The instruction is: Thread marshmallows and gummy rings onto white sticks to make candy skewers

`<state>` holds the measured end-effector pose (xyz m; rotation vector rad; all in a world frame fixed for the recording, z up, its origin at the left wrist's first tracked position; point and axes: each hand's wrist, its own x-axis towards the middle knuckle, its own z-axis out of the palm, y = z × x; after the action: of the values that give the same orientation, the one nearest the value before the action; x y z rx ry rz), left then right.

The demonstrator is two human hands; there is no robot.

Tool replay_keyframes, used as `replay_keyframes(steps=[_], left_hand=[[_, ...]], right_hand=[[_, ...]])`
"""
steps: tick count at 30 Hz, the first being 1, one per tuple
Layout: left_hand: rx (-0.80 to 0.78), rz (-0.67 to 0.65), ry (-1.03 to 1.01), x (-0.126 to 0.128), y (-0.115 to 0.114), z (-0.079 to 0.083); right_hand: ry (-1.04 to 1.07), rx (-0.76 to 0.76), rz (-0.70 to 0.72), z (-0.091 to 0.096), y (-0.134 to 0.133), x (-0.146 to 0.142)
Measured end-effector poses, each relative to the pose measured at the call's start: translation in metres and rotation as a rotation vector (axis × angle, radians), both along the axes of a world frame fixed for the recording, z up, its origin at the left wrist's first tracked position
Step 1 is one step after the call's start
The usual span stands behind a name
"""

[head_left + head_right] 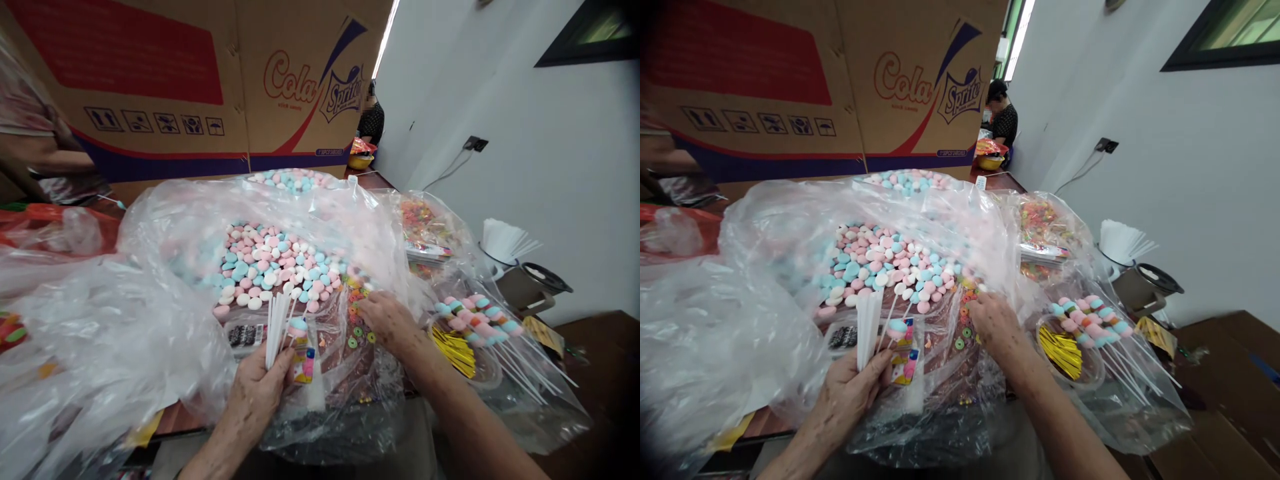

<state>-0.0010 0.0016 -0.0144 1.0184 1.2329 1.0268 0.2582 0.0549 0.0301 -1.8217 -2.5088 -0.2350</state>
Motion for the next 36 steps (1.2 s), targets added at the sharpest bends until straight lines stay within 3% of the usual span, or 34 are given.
replay_keyframes(steps=[4,11,18,23,26,31,33,36], left_hand=[[-0.006,-0.005,0.007,-0.001,0.000,-0.001],[-0.044,0.014,-0.027,0.000,0.000,0.005],[-0.009,0.001,0.006,0.001,0.001,0.002],[0.024,0.019,-0.001,0.001,0.000,-0.007],[0.070,0.014,0.018,0.001,-0.001,-0.006],[0.121,-0.137,0.185,-0.002,-0.001,0.001],[0.132,-0.162,0.222,-0.003,-0.001,0.005],[0.146,-0.190,0.234,-0.003,-0.001,0.010]], right_hand=[[-0.010,-0.016,0.008,-0.004,0.000,-0.002],[0.353,-0.148,0.039,0.000,0.012,-0.002],[0.263,-0.202,0.080,-0.009,0.021,-0.002],[0.301,-0.135,0.085,-0.008,0.015,-0.006],[0.647,-0.125,-0.035,-0.008,0.011,-0.017],[1.598,-0.338,-0.149,-0.007,0.005,-0.053],[1.792,-0.364,-0.141,-0.007,0.004,-0.065],[1.886,-0.358,-0.135,-0.010,0.003,-0.075]])
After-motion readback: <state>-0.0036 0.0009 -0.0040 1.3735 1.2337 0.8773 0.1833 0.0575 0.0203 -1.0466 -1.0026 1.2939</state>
